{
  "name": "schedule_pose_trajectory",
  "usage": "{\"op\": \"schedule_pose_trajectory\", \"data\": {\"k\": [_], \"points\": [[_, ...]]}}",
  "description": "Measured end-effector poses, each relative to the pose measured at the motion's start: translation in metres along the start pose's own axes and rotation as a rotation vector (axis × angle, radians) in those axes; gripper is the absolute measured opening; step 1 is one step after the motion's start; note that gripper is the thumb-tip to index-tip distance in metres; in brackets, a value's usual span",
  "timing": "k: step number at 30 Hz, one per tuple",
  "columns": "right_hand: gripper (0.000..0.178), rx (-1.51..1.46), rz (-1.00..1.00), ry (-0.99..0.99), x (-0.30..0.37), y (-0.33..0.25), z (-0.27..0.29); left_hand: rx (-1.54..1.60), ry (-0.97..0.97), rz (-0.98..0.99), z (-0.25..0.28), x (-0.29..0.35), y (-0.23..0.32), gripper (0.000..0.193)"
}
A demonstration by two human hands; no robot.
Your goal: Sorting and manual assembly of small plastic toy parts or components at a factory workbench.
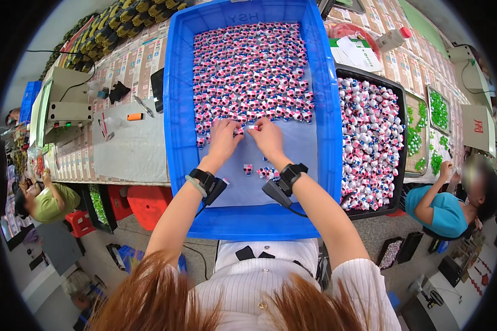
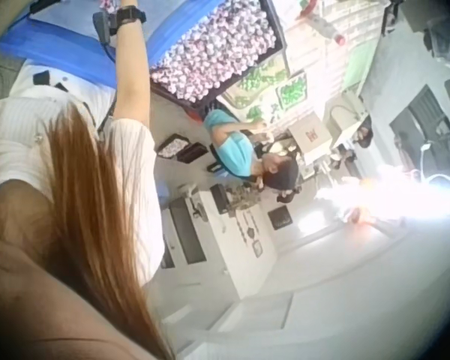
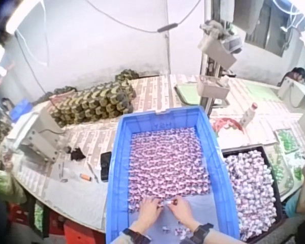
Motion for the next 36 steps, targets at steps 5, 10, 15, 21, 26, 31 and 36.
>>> {"op": "schedule_pose_trajectory", "data": {"k": [5, 10, 15, 21, 26, 31, 36], "points": [[0.023, 0.237, 0.167, 0.019, -0.006, 0.0, -0.01, -0.01, 0.084, 0.046, -0.001, 0.004, -0.002, 0.026], [0.02, 0.074, 0.12, 0.051, 0.005, 0.014, 0.034, 0.25, -0.228, 0.169, -0.015, 0.038, 0.005, 0.025], [0.026, 0.276, 0.267, -0.128, 0.037, 0.006, 0.018, 0.063, -0.525, 0.304, -0.037, 0.064, 0.023, 0.036], [0.027, 0.471, 0.331, -0.23, 0.039, 0.005, -0.011, 0.167, -0.414, 0.264, -0.049, 0.062, 0.011, 0.034], [0.028, 0.043, 0.134, -0.179, 0.026, 0.029, 0.013, 0.976, -0.297, 0.437, -0.044, 0.049, 0.005, 0.028], [0.036, -0.286, -0.144, -0.235, 0.0, 0.058, 0.035, 0.858, -0.246, 0.268, -0.035, 0.006, 0.023, 0.031], [0.028, 0.112, -0.002, -0.049, -0.011, 0.03, 0.029, 0.002, -0.083, -0.136, -0.025, -0.016, 0.033, 0.028]]}}
Point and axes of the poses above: each hand's wrist, its own x-axis away from the middle knuckle, its own z-axis out of the back of the hand, y = z × x, the point moved 4 cm from there along -x, towards the middle knuckle, and after that the axes turned 5 degrees about -z, right-handed, at the moved point
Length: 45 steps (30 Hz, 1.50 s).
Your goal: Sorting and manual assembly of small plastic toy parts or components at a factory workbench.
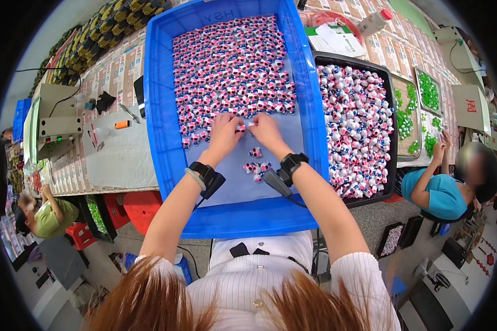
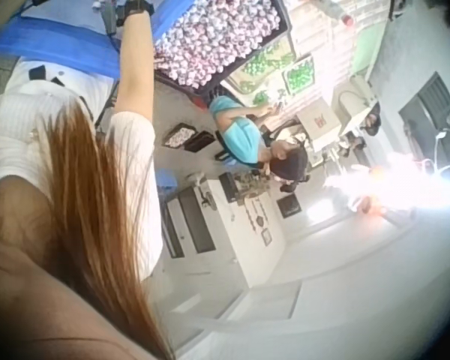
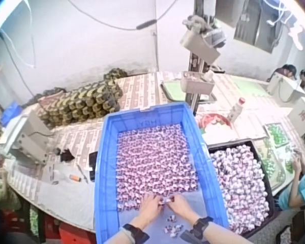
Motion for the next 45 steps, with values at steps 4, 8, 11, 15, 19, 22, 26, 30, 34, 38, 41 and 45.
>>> {"op": "schedule_pose_trajectory", "data": {"k": [4, 8, 11, 15, 19, 22, 26, 30, 34, 38, 41, 45], "points": [[0.025, 0.088, 0.119, 0.089, 0.01, -0.006, 0.006, -0.043, 0.026, -0.031, 0.001, 0.005, 0.012, 0.03], [0.025, 0.42, 0.031, -0.258, 0.049, 0.006, 0.016, 0.338, -0.217, -0.116, -0.03, 0.027, 0.018, 0.023], [0.024, 0.499, 0.02, -0.288, 0.08, 0.01, 0.004, 0.201, -0.393, -0.147, -0.043, 0.033, 0.028, 0.021], [0.025, 0.272, -0.011, -0.294, 0.075, 0.03, -0.001, 0.201, -0.405, -0.077, -0.049, 0.033, 0.034, 0.019], [0.02, 0.22, -0.018, -0.135, 0.067, 0.038, 0.004, 0.213, -0.351, -0.031, -0.042, 0.031, 0.037, 0.018], [0.018, -0.113, -0.143, 0.051, 0.047, 0.049, 0.012, 0.178, -0.137, -0.117, -0.029, 0.007, 0.041, 0.022], [0.025, -0.486, -0.289, 0.246, 0.003, 0.064, 0.006, 0.001, 0.083, -0.151, -0.024, -0.023, 0.035, 0.026], [0.031, -0.233, -0.219, 0.335, 0.003, 0.03, 0.009, -0.079, 0.123, -0.125, -0.015, -0.018, 0.027, 0.032], [0.028, -0.015, 0.02, 0.122, 0.046, 0.017, 0.022, 0.043, -0.147, 0.006, -0.017, 0.016, 0.015, 0.033], [0.028, 0.176, 0.013, -0.181, 0.1, 0.005, -0.007, 0.039, -0.551, 0.21, -0.028, 0.065, 0.027, 0.029], [0.027, 0.264, 0.071, -0.225, 0.097, 0.005, -0.021, -0.066, -0.469, 0.131, -0.041, 0.072, 0.021, 0.028], [0.025, 0.119, 0.093, -0.188, 0.085, 0.017, -0.017, 0.193, -0.427, 0.215, -0.045, 0.068, 0.014, 0.031]]}}
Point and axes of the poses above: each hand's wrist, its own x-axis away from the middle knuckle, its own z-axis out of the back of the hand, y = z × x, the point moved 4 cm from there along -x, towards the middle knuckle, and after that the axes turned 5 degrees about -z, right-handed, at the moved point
